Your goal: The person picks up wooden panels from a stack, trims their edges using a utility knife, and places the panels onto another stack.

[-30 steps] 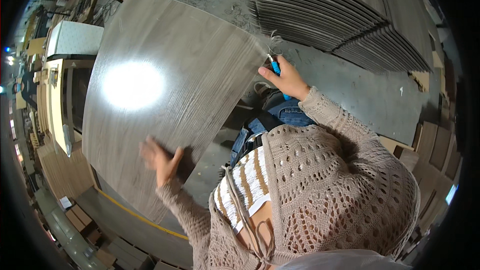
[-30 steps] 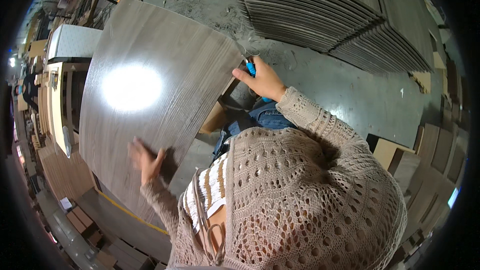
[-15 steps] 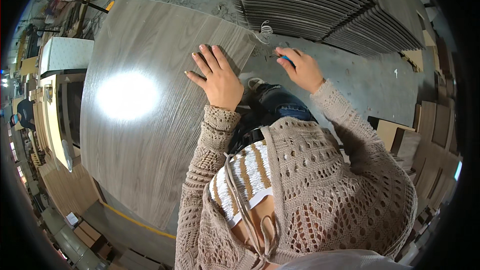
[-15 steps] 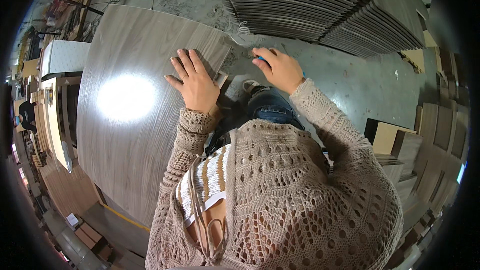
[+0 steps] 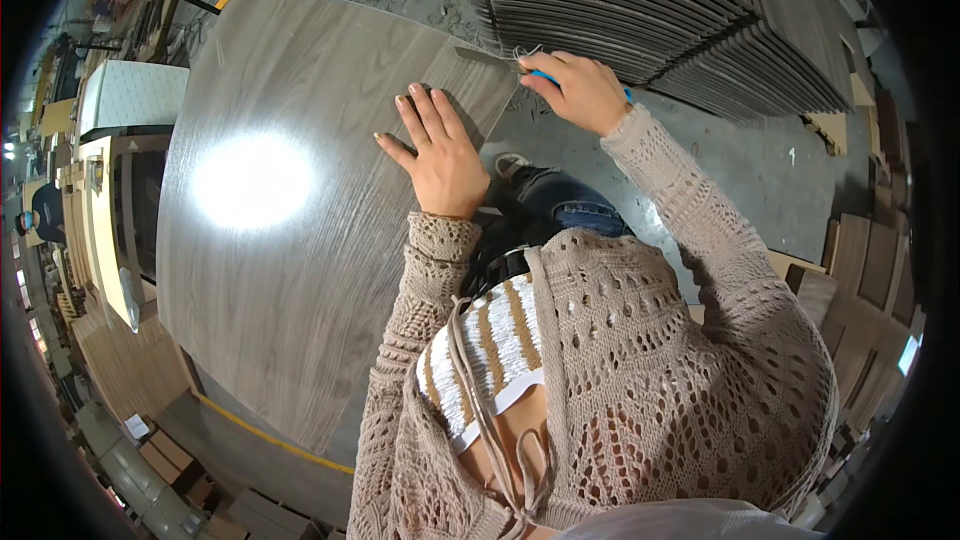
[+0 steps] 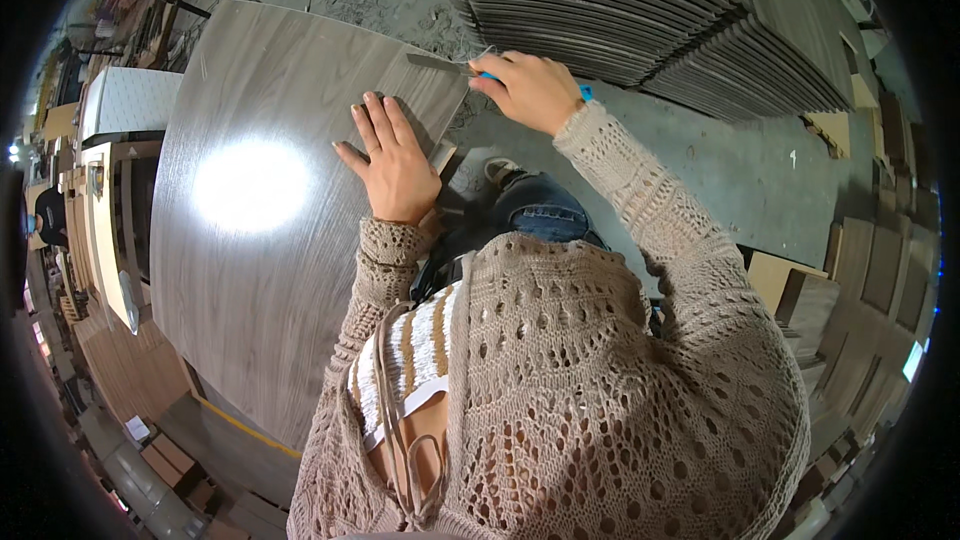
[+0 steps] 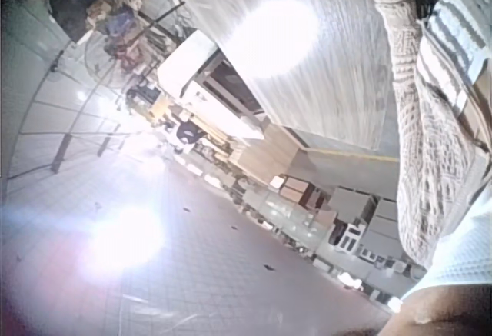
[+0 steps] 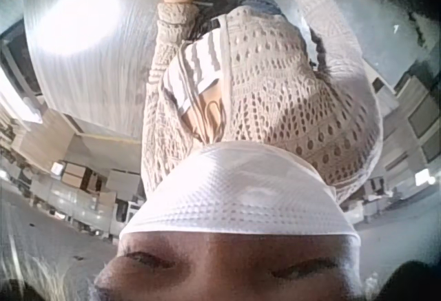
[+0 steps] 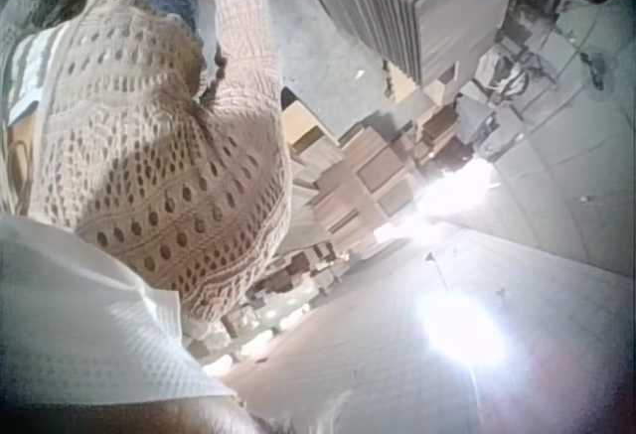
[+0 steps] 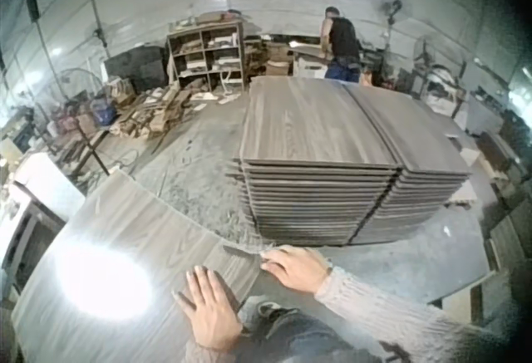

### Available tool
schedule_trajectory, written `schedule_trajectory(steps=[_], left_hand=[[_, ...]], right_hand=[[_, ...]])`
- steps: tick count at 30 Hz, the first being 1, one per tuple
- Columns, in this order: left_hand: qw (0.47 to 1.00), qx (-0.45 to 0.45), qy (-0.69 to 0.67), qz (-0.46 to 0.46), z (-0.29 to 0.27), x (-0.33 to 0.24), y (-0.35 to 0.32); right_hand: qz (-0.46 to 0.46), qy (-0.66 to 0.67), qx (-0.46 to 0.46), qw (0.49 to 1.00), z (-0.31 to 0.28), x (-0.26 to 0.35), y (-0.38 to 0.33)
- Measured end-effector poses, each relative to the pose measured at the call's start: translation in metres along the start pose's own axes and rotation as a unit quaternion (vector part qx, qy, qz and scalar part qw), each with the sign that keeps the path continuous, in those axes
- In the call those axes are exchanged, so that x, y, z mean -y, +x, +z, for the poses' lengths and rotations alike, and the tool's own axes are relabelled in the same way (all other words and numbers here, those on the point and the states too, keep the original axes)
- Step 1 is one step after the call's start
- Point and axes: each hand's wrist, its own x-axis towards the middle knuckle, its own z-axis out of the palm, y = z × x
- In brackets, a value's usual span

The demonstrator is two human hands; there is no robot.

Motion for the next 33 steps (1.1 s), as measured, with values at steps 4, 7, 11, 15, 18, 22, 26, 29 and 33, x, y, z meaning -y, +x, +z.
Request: schedule_trajectory(steps=[4, 7, 11, 15, 18, 22, 26, 29, 33], left_hand=[[1.0, 0.015, 0.016, -0.003, 0.001, 0.003, 0.005], [0.999, 0.002, 0.037, -0.015, 0.003, 0.004, 0.006], [0.998, 0.002, 0.054, -0.015, 0.005, 0.009, 0.005], [0.998, -0.015, 0.054, -0.005, 0.008, 0.009, 0.006], [1.0, -0.018, -0.004, -0.004, 0.003, 0.009, 0.004], [0.999, 0.009, 0.029, -0.016, 0.0, 0.008, 0.004], [0.999, 0.005, 0.035, -0.012, 0.0, 0.01, 0.005], [0.999, -0.002, 0.03, -0.011, -0.001, 0.01, 0.004], [0.999, 0.003, 0.043, -0.006, 0.002, 0.012, 0.004]], right_hand=[[-0.008, 0.019, -0.013, 1.0, 0.01, 0.0, 0.017], [-0.023, 0.04, -0.02, 0.999, 0.004, 0.004, 0.0], [0.051, 0.065, 0.006, 0.997, -0.002, 0.014, -0.046], [0.066, 0.093, -0.009, 0.993, -0.001, 0.011, -0.059], [0.077, 0.076, -0.022, 0.994, 0.0, 0.006, -0.049], [0.048, 0.102, -0.004, 0.994, -0.003, -0.001, -0.043], [0.044, 0.092, -0.014, 0.995, -0.005, 0.001, -0.038], [0.042, 0.082, -0.007, 0.996, -0.003, 0.003, -0.028], [0.045, 0.048, -0.034, 0.997, 0.009, 0.011, -0.008]])
